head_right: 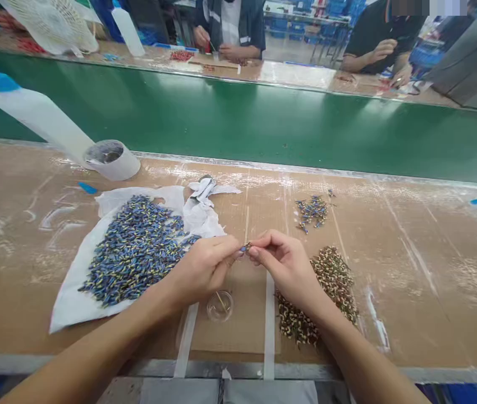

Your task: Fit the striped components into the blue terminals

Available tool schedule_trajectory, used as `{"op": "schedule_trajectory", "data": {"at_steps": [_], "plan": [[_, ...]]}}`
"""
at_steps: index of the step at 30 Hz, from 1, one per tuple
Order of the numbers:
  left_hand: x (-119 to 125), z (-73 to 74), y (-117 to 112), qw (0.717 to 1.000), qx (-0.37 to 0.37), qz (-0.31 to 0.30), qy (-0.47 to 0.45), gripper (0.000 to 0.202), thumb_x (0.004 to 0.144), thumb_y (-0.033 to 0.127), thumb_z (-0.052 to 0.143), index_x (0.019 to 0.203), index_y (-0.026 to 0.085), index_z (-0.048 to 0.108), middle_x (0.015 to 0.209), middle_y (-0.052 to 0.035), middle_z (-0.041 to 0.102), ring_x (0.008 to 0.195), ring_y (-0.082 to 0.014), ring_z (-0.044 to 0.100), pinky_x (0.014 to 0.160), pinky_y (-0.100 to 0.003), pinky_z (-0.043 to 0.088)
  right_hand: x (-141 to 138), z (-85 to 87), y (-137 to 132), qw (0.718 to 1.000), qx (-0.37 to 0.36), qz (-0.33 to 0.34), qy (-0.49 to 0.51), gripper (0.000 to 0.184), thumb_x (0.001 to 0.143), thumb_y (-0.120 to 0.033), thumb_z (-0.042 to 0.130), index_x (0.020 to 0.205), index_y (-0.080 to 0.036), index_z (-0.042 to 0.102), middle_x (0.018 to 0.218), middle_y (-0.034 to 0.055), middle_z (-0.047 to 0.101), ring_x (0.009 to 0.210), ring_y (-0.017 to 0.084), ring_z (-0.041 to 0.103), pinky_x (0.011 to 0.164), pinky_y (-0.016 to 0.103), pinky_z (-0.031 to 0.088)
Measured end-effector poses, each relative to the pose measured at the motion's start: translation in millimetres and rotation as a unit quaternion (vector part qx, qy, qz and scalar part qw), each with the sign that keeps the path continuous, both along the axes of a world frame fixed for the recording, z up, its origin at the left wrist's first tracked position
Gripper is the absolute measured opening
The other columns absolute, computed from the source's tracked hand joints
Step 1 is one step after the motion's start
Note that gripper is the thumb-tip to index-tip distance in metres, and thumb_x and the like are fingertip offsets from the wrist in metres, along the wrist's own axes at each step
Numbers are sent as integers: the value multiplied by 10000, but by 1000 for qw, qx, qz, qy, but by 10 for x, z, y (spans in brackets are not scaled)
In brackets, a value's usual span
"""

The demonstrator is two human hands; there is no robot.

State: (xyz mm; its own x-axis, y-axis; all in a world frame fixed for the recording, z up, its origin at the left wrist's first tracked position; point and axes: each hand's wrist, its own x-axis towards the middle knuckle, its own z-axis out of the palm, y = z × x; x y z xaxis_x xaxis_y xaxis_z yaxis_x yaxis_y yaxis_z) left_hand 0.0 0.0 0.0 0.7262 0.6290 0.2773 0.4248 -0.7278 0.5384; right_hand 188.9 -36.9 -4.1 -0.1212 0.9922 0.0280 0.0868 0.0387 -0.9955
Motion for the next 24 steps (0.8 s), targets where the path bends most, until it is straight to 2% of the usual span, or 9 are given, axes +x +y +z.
{"op": "schedule_trajectory", "data": {"at_steps": [6, 13, 19, 24], "plan": [[-44, 19, 37, 999, 32, -27, 16, 237, 891, 106, 384, 695, 159, 506, 624, 0, 499, 565, -123, 431, 536, -243, 301, -22, -16, -23, 999, -1, 39, 30, 109, 882, -202, 627, 780, -186, 593, 754, -4, 606, 701, 105, 561, 652, 240, 456], [-41, 85, 28, 998, 56, -23, 8, 226, 825, 60, 372, 669, 163, 500, 583, 5, 494, 516, -115, 406, 503, -237, 291, -75, -46, -48, 996, -17, 37, 81, 115, 885, -196, 626, 790, -186, 562, 758, -5, 616, 681, 95, 592, 647, 231, 476], [-60, 82, 29, 997, 58, -21, 54, 194, 753, 36, 377, 682, 162, 505, 597, -1, 515, 524, -122, 433, 505, -249, 296, -122, -62, -48, 995, -15, 36, 88, 150, 894, -186, 604, 766, -186, 525, 736, -16, 592, 664, 88, 576, 640, 227, 472], [-57, 82, 11, 997, 53, -14, 55, 186, 745, 29, 386, 692, 161, 506, 609, -3, 523, 531, -127, 447, 505, -253, 304, -148, -59, -46, 996, -4, 34, 87, 156, 894, -180, 602, 758, -188, 524, 725, -21, 589, 659, 87, 573, 632, 224, 475]]}}
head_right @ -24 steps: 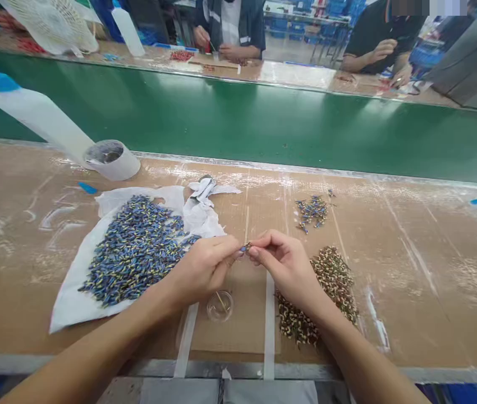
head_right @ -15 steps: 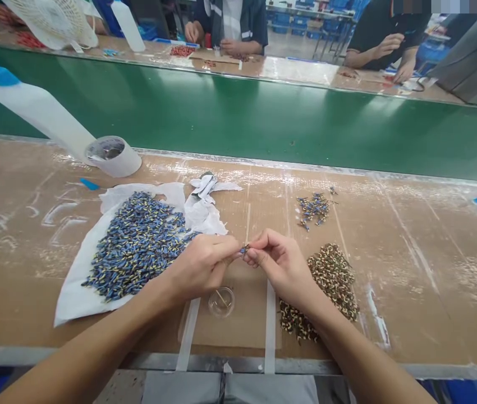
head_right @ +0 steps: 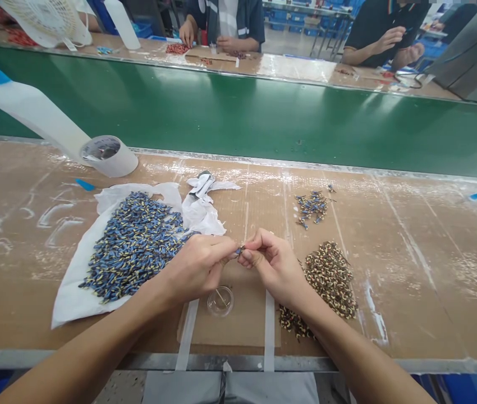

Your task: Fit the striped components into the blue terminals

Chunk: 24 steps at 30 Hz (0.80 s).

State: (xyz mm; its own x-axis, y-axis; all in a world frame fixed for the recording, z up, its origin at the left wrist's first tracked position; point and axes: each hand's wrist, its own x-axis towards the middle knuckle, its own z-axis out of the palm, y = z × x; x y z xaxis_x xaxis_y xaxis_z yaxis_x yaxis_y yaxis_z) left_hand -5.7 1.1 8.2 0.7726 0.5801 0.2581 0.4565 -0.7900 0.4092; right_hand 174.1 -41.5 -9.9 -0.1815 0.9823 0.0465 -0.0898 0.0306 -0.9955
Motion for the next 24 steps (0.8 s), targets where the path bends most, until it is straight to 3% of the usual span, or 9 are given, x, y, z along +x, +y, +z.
{"op": "schedule_trajectory", "data": {"at_steps": [6, 13, 19, 24], "plan": [[6, 61, -14, 999, -19, 2, -39, 205, 882, 83, 369, 772, 161, 524, 671, -14, 561, 589, -131, 491, 547, -241, 351, 31, 85, -16, 1000, -3, -29, -11, 77, 878, -229, 643, 819, -187, 614, 749, 8, 655, 681, 111, 615, 661, 254, 509], [-6, 21, 24, 999, -35, -1, -3, 191, 946, 166, 365, 860, 144, 534, 764, -47, 586, 685, -160, 536, 605, -262, 396, 80, 63, 27, 998, -26, -58, -16, 92, 848, -281, 684, 873, -193, 677, 738, 11, 672, 671, 120, 616, 666, 264, 514], [12, -11, 19, 999, -37, -3, -32, 243, 959, 186, 353, 846, 148, 564, 744, -43, 592, 670, -157, 531, 607, -267, 385, 51, 33, 13, 998, 11, -58, -27, 62, 876, -253, 647, 860, -195, 640, 746, 5, 629, 672, 125, 581, 660, 276, 481], [23, -28, 20, 996, -59, -20, -59, 261, 952, 172, 363, 820, 157, 588, 707, -20, 598, 627, -135, 523, 594, -249, 373, 43, 36, -4, 998, 50, -20, -41, 111, 918, -247, 580, 818, -198, 580, 741, -4, 562, 669, 129, 540, 656, 287, 443]]}}
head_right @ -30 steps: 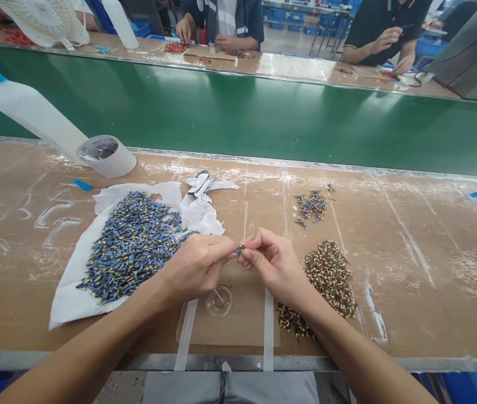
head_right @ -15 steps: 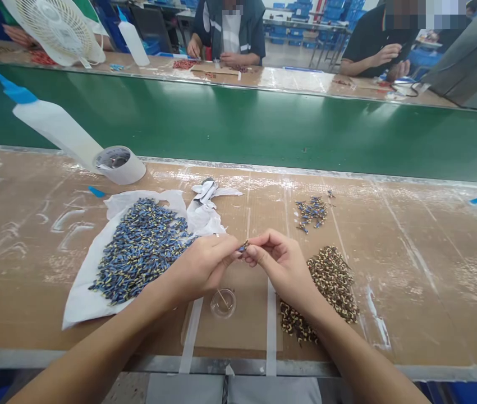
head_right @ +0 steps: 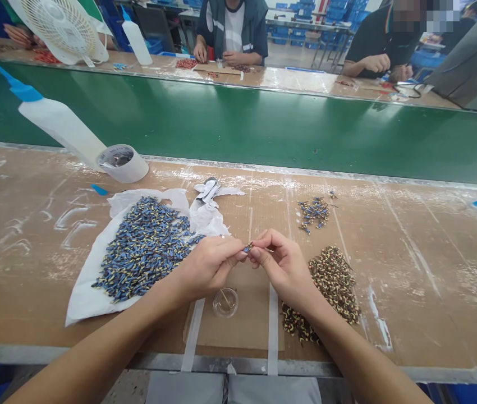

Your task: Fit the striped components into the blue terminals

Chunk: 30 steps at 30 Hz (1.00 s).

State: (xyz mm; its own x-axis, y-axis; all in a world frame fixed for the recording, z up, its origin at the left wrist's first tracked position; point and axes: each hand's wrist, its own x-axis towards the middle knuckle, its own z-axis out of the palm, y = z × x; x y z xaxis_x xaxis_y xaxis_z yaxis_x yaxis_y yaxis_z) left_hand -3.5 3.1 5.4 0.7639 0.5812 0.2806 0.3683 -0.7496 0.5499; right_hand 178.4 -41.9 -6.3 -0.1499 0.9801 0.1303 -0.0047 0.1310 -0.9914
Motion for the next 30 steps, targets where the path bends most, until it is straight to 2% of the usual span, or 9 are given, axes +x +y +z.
{"op": "schedule_trajectory", "data": {"at_steps": [6, 14, 24, 27, 30], "plan": [[12, -3, 6, 999, 26, -7, -21, 262, 924, 136, 388, 735, 159, 567, 619, 0, 552, 560, -128, 487, 540, -249, 336, 32, -19, 1, 999, 1, 17, -32, 150, 927, -271, 560, 796, -203, 534, 742, 2, 535, 677, 146, 538, 665, 307, 432], [6, -33, 9, 998, 46, -10, -31, 251, 885, 93, 388, 719, 168, 561, 608, -4, 557, 556, -126, 497, 535, -253, 337, 29, -3, -9, 999, -6, 47, -16, 179, 936, -244, 542, 772, -207, 482, 746, -8, 509, 668, 132, 511, 658, 300, 420], [2, -16, 5, 999, 50, 0, -7, 226, 846, 86, 379, 684, 165, 517, 591, -4, 542, 528, -123, 468, 515, -250, 316, 6, -22, -8, 999, -4, 34, -28, 181, 934, -275, 543, 775, -209, 488, 767, -1, 522, 685, 136, 523, 661, 301, 434], [0, 16, 18, 999, 39, -15, -24, 224, 857, 81, 380, 724, 159, 542, 613, -8, 560, 549, -125, 491, 519, -248, 321, -10, 5, -19, 999, -1, 30, -16, 138, 927, -252, 555, 800, -209, 524, 773, 2, 543, 697, 133, 537, 665, 297, 453], [-26, 94, 54, 999, -19, -29, -16, 227, 913, 141, 395, 782, 152, 580, 655, -12, 595, 590, -121, 532, 549, -239, 362, -18, 52, -14, 1000, -4, 16, -14, 90, 908, -262, 588, 835, -214, 568, 786, 11, 591, 714, 138, 566, 669, 298, 480]]}}
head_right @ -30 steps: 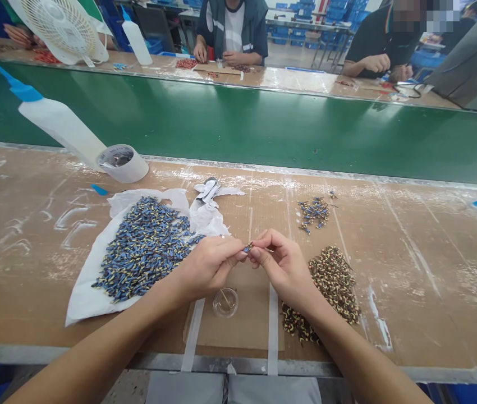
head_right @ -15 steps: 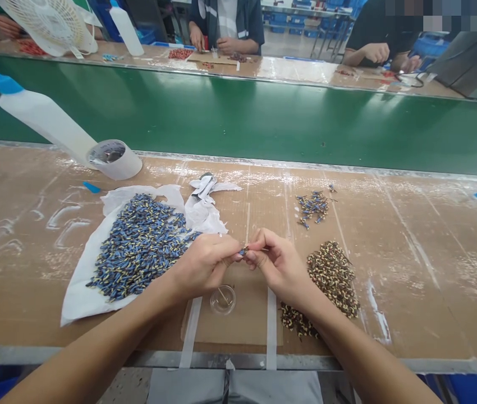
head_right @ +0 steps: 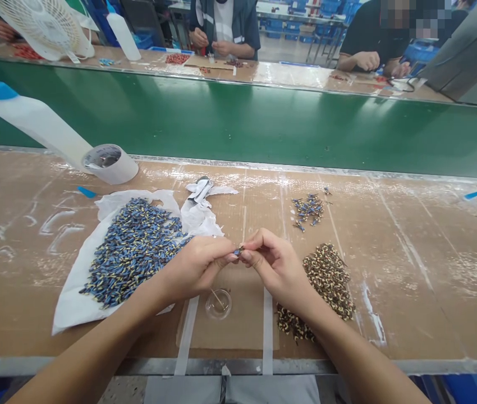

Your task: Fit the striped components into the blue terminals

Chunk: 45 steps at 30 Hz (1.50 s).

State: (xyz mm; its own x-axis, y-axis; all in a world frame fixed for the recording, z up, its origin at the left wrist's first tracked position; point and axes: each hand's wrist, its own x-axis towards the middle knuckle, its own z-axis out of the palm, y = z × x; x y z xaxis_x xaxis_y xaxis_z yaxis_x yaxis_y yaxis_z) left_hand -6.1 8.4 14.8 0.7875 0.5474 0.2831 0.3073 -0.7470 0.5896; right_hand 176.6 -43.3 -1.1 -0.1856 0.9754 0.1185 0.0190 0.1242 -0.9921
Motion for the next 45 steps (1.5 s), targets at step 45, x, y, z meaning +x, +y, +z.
{"op": "schedule_trajectory", "data": {"at_steps": [45], "plan": [[-723, 374, 290, 945, -240, 186, -126, 256, 832, 204, 611, 1086, 183, 644, 883, -29, 616, 792, -131, 577, 703, -252, 487, 806, -61, 288, 946, -15, -226, -230, 234, 843, -396, 613, 926, -187, 679, 846, 75, 715, 770, 213, 667, 701, 343, 510]]}}
